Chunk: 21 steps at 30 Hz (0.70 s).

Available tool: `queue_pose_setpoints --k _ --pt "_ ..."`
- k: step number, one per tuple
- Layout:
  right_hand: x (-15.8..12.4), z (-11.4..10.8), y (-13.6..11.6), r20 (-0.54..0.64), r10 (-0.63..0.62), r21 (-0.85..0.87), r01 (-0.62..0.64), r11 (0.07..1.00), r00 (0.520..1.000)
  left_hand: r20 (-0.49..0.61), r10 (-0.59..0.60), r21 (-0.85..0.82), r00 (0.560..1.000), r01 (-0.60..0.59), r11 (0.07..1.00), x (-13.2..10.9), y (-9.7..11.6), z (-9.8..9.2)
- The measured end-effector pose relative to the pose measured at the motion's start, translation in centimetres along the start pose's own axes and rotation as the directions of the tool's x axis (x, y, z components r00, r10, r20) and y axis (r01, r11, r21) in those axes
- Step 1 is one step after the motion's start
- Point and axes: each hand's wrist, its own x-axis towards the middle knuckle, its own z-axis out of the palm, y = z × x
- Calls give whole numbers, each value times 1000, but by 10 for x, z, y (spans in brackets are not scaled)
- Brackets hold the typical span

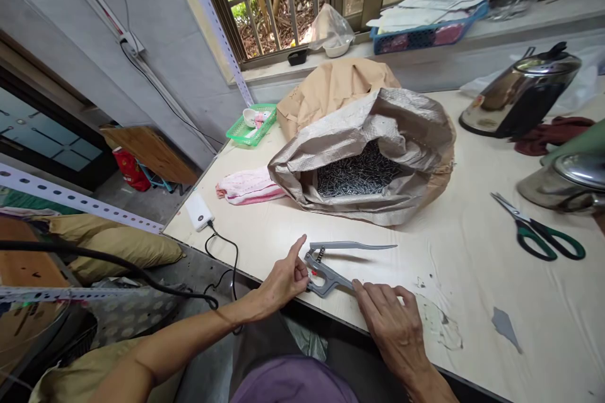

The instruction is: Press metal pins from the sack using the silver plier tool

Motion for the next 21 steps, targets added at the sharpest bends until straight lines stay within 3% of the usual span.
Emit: queue_pose_setpoints --k 16,18,21 --pt "-8 1 0 3 -1 26 1 1000 1000 -12 -36 10 999 36 999 5 0 10" --pt "-5 -1 -1 18 -1 -4 1 1000 1000 -74 -43 -2 996 43 999 3 -1 14" --pt "0 -2 -2 38 7 -32 -6 999 999 -253 -44 -50 966 33 998 -3 -1 20"
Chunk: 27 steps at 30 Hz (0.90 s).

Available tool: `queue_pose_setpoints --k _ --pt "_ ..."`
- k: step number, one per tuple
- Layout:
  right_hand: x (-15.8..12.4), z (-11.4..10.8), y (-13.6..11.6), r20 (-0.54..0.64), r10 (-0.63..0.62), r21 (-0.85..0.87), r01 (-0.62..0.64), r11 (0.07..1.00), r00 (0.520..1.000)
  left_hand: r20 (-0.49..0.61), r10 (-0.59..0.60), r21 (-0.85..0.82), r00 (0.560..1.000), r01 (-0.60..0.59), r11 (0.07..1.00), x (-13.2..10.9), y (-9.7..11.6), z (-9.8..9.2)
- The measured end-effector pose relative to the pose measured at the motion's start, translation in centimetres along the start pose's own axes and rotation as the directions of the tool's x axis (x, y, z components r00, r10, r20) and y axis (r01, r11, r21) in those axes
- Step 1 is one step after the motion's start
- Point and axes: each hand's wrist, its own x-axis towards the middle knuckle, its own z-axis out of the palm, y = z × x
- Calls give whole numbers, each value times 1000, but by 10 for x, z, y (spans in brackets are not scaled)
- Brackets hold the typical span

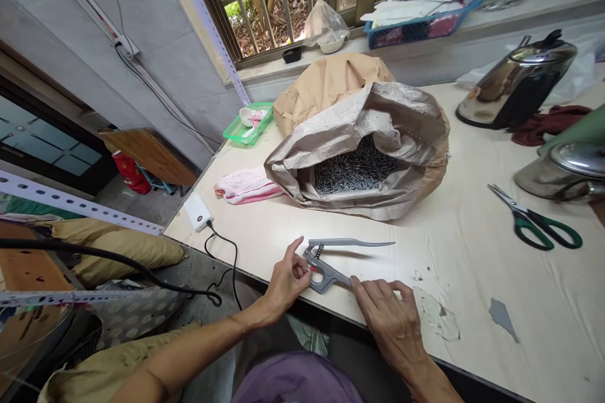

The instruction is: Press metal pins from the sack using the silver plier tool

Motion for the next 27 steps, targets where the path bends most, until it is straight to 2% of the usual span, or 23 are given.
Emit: queue_pose_setpoints --k 3,8,14,19,21,23,27 --pt "5 1 0 16 18 15 -19 1000 1000 -86 -15 -70 996 9 998 -8 2 -1" --pt "18 -8 -12 16 109 86 -110 990 994 8 -116 -202 993 116 973 -16 14 -12" --pt "35 -16 -43 2 161 346 -152 926 987 37 -78 -252 996 84 964 -19 30 -12" --pt "35 -7 -60 -65 244 342 -208 916 968 131 -226 -423 965 261 868 -20 31 -6" --pt "33 -6 -63 -77 270 319 -233 919 960 139 -264 -413 954 298 860 -19 29 -6" --pt "33 -7 -60 -49 252 301 -226 927 967 112 -256 -359 960 279 891 -15 26 -8" --pt "33 -6 -26 52 107 216 -116 970 993 106 -245 -122 964 258 959 3 20 -20"
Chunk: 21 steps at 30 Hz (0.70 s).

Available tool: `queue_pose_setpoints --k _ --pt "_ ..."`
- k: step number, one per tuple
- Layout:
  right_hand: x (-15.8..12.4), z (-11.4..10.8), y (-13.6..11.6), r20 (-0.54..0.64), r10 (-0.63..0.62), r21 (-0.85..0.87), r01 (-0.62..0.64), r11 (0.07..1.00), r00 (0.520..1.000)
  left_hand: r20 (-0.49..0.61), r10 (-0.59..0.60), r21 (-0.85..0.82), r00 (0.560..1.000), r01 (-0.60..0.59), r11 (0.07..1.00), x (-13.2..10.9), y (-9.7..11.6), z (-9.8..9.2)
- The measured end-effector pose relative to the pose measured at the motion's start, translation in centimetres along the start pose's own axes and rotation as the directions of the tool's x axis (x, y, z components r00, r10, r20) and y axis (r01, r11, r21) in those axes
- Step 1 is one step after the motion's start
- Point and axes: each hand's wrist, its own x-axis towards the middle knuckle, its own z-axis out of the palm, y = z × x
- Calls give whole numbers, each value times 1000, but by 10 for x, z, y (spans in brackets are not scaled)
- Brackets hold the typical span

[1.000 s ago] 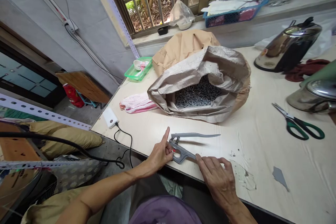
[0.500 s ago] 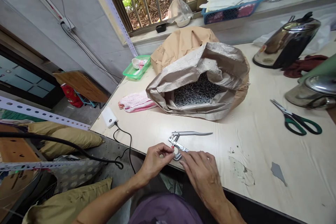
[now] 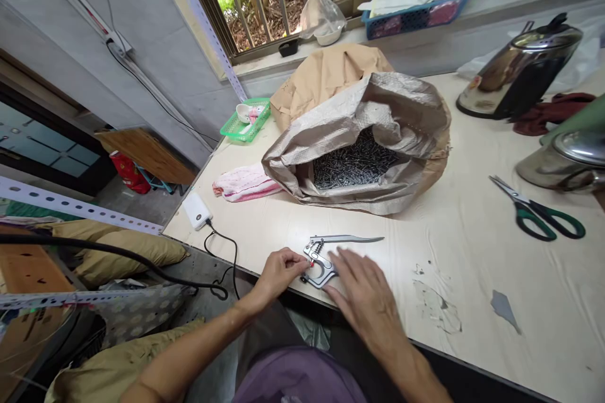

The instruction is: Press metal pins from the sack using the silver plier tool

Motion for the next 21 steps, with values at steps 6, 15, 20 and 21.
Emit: queue_pose_setpoints --k 6,15,20,21 --pt "4 12 63 146 -77 -127 96 987 986 122 -80 326 989 36 945 18 5 -12" --pt "27 6 71 172 55 -216 -16 976 984 258 -162 442 952 32 896 27 5 -12" --pt "34 1 65 183 35 -244 11 970 983 329 -212 493 920 24 870 29 9 -13" --pt "33 2 63 177 36 -252 10 968 984 340 -216 505 915 16 863 28 10 -13"
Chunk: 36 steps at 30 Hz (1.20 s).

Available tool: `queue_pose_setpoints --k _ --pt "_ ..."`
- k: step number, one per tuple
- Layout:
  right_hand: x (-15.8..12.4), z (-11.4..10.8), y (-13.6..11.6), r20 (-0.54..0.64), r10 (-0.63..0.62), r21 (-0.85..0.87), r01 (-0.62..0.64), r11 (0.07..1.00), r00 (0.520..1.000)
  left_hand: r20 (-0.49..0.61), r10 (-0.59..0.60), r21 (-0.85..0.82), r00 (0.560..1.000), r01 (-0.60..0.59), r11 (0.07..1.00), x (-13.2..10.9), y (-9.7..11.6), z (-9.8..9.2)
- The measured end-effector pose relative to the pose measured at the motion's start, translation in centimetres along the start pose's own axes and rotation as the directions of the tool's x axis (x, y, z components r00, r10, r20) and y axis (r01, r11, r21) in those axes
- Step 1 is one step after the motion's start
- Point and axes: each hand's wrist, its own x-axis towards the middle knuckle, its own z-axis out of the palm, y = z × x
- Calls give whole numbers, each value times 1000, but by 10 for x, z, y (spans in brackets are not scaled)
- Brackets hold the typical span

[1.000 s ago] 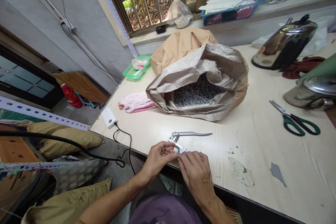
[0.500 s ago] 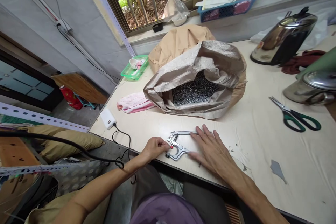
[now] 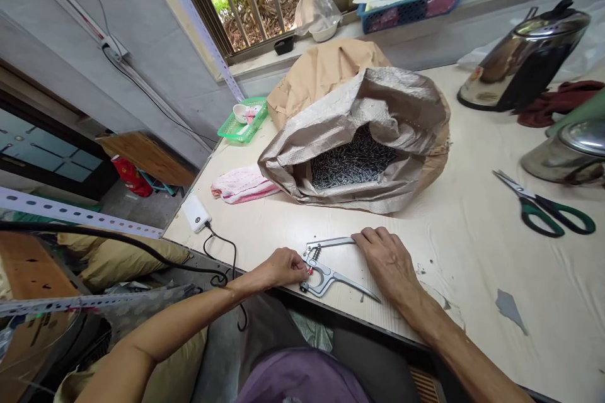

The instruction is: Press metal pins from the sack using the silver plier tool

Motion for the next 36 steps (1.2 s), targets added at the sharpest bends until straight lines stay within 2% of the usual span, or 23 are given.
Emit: queue_pose_setpoints --k 9,15,19,23,27,33,36 --pt "-8 6 -10 -114 -43 -89 33 995 992 107 22 -12 994 -21 1000 -7 1 -3" --pt "-15 -4 -23 -132 57 15 -56 998 990 104 33 -81 994 -25 996 -6 -6 0" --pt "-35 -15 -43 -81 9 182 6 983 997 70 46 -125 997 -37 991 -5 -11 4" --pt "-51 -13 -57 -12 -28 195 30 980 1000 46 44 -108 998 -39 993 -6 -12 6" --pt "-51 -4 -59 -13 -15 249 18 968 1000 69 -6 -72 998 11 997 -6 -7 3" --pt "-53 7 -59 -26 18 321 -8 947 1000 163 -58 -65 985 69 995 -7 5 -4" --pt "-54 6 -58 6 4 334 -6 942 1000 142 -78 -65 987 88 994 -8 6 -4"
